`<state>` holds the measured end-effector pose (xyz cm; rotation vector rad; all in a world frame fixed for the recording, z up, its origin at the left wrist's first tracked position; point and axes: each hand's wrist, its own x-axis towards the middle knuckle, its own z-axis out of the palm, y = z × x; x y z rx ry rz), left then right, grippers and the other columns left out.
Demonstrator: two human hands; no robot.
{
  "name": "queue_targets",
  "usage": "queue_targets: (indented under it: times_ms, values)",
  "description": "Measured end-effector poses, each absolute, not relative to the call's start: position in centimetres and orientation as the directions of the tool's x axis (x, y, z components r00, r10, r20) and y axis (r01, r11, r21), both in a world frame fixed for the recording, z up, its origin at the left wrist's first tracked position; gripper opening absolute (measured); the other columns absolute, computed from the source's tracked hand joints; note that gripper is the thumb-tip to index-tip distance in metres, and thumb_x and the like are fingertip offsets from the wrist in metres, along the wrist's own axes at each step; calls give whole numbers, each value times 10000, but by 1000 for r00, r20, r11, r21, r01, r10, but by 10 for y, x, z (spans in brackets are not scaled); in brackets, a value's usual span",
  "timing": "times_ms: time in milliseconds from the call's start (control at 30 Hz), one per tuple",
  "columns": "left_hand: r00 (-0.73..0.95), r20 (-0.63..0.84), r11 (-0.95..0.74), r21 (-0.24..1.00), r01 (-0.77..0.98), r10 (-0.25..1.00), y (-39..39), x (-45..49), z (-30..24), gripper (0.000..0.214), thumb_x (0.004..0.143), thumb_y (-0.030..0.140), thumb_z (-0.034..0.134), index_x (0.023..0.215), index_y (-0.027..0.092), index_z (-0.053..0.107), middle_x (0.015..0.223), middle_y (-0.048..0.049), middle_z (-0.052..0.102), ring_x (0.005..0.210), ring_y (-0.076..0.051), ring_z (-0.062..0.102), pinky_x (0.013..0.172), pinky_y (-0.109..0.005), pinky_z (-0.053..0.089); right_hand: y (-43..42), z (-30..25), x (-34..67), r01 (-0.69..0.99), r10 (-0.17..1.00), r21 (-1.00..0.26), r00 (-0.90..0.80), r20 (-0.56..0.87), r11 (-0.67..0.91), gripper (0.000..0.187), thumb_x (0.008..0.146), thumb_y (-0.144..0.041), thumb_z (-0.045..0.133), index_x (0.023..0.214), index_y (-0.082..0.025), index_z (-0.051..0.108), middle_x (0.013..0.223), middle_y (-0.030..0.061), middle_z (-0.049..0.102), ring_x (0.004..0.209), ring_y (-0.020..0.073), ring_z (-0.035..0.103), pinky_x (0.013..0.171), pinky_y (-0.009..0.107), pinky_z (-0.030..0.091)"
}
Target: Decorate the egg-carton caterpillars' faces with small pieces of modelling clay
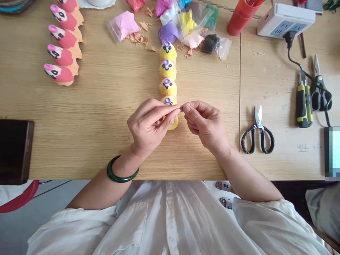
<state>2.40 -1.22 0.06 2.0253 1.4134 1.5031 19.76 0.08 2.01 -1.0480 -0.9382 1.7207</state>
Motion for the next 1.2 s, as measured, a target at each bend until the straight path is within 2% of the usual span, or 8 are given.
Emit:
queue_targets:
  times_ms: [267, 433, 533, 600, 733, 867, 1000, 1200]
  values:
    - [71, 675, -583, 574, 575, 735, -9, 20, -3, 89, 991, 337, 776, 1046, 347, 845, 848, 2, 786, 725, -151, 705, 651, -311, 546, 1, 17, 199, -206, 947, -942, -240, -212, -263, 475, 792, -618, 887, 829, -185, 695, 600, -70, 411, 518, 54, 288, 436, 227, 223]
    - [8, 671, -573, 627, 527, 742, -10, 23, 3, 129, 1033, 314, 727, 1096, 316, 839, 875, 3, 781, 688, -112, 670, 624, -290, 533, 1, 14, 199, -202, 951, -946, -229, -206, -253, 488, 786, -637, 883, 847, -185, 709, 611, -66, 432, 517, 53, 284, 432, 227, 219]
    - [-36, 603, -521, 716, 464, 797, -11, 24, 6, 164, 1066, 282, 679, 1123, 312, 830, 902, 7, 765, 681, -88, 656, 659, -292, 555, 1, 15, 199, -208, 957, -946, -208, -204, -247, 504, 772, -648, 888, 863, -181, 722, 622, -64, 438, 526, 55, 297, 437, 229, 231]
    - [-39, 561, -496, 760, 421, 827, -11, 24, 5, 143, 1049, 292, 708, 1114, 335, 828, 899, 15, 752, 677, -86, 646, 652, -295, 558, 1, 15, 199, -214, 955, -942, -203, -217, -259, 506, 767, -648, 892, 866, -182, 721, 617, -70, 422, 526, 55, 294, 439, 227, 234]
    - [-7, 574, -530, 762, 373, 819, -9, 24, 3, 107, 988, 323, 791, 1085, 343, 831, 885, 10, 747, 690, -102, 643, 590, -292, 530, 2, 17, 199, -243, 943, -922, -224, -248, -300, 502, 761, -640, 899, 856, -185, 710, 601, -86, 379, 509, 48, 265, 435, 223, 218]
    - [-11, 537, -489, 776, 399, 843, -8, 25, 4, 88, 1002, 392, 763, 1000, 339, 833, 854, -3, 754, 701, -135, 661, 626, -328, 558, 2, 16, 198, -254, 941, -919, -237, -242, -300, 493, 764, -627, 903, 853, -182, 710, 602, -83, 399, 506, 45, 261, 431, 222, 211]
    - [3, 521, -481, 786, 389, 854, -8, 24, 4, 109, 1000, 422, 759, 999, 339, 830, 874, -5, 763, 719, -145, 678, 641, -337, 566, 1, 15, 198, -238, 944, -927, -233, -236, -290, 500, 768, -634, 898, 847, -181, 701, 613, -73, 432, 511, 46, 274, 433, 224, 217]
    - [15, 573, -532, 752, 389, 820, -7, 25, 2, 68, 998, 338, 773, 1035, 333, 830, 876, 3, 749, 707, -122, 673, 629, -310, 554, 1, 16, 199, -221, 940, -930, -246, -237, -292, 490, 773, -629, 896, 823, -184, 699, 588, -76, 405, 507, 53, 276, 433, 231, 217]
